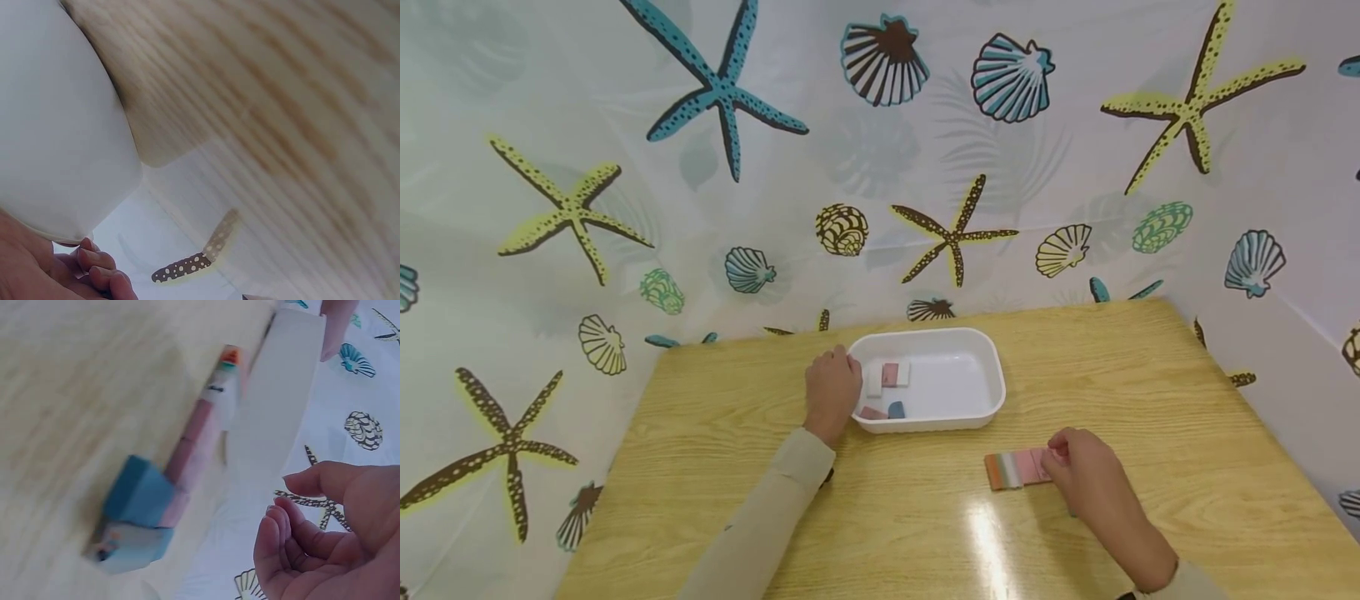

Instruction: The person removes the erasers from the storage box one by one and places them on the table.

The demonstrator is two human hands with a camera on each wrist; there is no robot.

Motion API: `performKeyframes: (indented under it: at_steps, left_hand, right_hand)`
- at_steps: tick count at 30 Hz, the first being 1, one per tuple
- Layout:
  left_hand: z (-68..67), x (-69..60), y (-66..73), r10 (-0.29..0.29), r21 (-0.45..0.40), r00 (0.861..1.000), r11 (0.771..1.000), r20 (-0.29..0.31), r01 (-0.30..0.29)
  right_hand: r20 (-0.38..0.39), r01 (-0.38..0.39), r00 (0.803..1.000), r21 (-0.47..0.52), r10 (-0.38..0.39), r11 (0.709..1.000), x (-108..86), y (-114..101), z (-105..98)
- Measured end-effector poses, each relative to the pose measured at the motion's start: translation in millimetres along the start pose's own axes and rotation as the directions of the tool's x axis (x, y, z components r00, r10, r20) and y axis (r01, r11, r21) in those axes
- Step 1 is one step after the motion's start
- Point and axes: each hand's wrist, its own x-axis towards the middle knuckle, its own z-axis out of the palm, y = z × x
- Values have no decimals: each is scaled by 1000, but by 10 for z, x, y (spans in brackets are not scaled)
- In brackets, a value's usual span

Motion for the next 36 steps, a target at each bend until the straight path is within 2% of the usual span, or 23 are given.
performKeyframes:
  at_steps: [10, 17, 26, 36]
  left_hand:
    - [4, 7, -8, 2, 5, 1000, 1000, -24, -2]
    - [22, -6, -10, 5, -1, 999, 1000, -44, -6]
    - [-4, -23, -2, 12, -52, 999, 999, -40, -14]
    - [-4, -17, 1, 15, -15, 999, 1000, -48, -15]
  right_hand:
    - [1, 46, 999, 54, -46, 998, 316, -430, 94]
    - [36, 45, 998, 84, -49, 995, 521, -678, 152]
    - [50, 40, 998, 83, -44, 996, 828, -808, 374]
    - [98, 5, 995, 121, -17, 993, 993, -981, 673]
